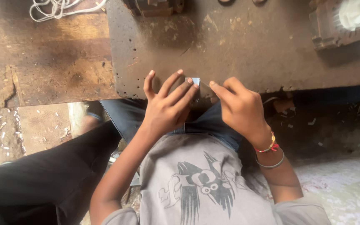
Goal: The person folds small pieces of insulation paper and inserts them into the slots of an electric motor stator, using their hands and a small screwdriver to seat the paper.
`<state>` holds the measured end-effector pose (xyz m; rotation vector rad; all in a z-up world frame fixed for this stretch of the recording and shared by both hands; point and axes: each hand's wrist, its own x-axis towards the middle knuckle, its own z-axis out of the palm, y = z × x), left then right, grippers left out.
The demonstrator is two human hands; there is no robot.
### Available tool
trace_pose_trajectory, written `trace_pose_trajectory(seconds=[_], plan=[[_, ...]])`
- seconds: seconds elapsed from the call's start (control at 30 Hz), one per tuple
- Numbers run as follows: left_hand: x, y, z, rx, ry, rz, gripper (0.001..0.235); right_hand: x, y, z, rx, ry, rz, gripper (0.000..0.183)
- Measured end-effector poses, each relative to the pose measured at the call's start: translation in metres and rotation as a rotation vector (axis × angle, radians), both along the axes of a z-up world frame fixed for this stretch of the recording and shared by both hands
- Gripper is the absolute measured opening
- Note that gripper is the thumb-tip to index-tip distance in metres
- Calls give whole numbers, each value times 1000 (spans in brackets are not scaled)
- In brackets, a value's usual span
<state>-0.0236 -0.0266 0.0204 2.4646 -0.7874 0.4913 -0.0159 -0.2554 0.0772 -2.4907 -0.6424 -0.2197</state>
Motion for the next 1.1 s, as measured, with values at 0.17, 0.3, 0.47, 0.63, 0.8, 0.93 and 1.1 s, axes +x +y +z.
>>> trace_pose_trajectory(seconds=[0.17, 0.3, 0.47, 0.63, 0.8, 0.93, 1.1], plan=[[6, 2, 0, 31, -90, -46, 46, 1, 7, 4, -85, -12, -33, 35], [8, -5, -6, -23, -77, 27, 38, 5, 3, 3, -74, -49, 60, 40], [11, 1, -10, -27, -81, -1, 36, 9, 5, -3, -268, -109, 101, 39], [13, -7, -16, 116, -177, 64, 43, 14, 1, -7, -438, -337, 248, 22], [12, -6, -6, 57, -138, 37, 44, 29, -23, -8, -354, -187, 459, 18], [13, -1, -4, 37, -216, -10, 36, 35, -44, -19, 220, 46, 356, 32], [22, 4, 12, -262, -174, -86, 14, 19, -46, -44, 1080, 305, -32, 20]])
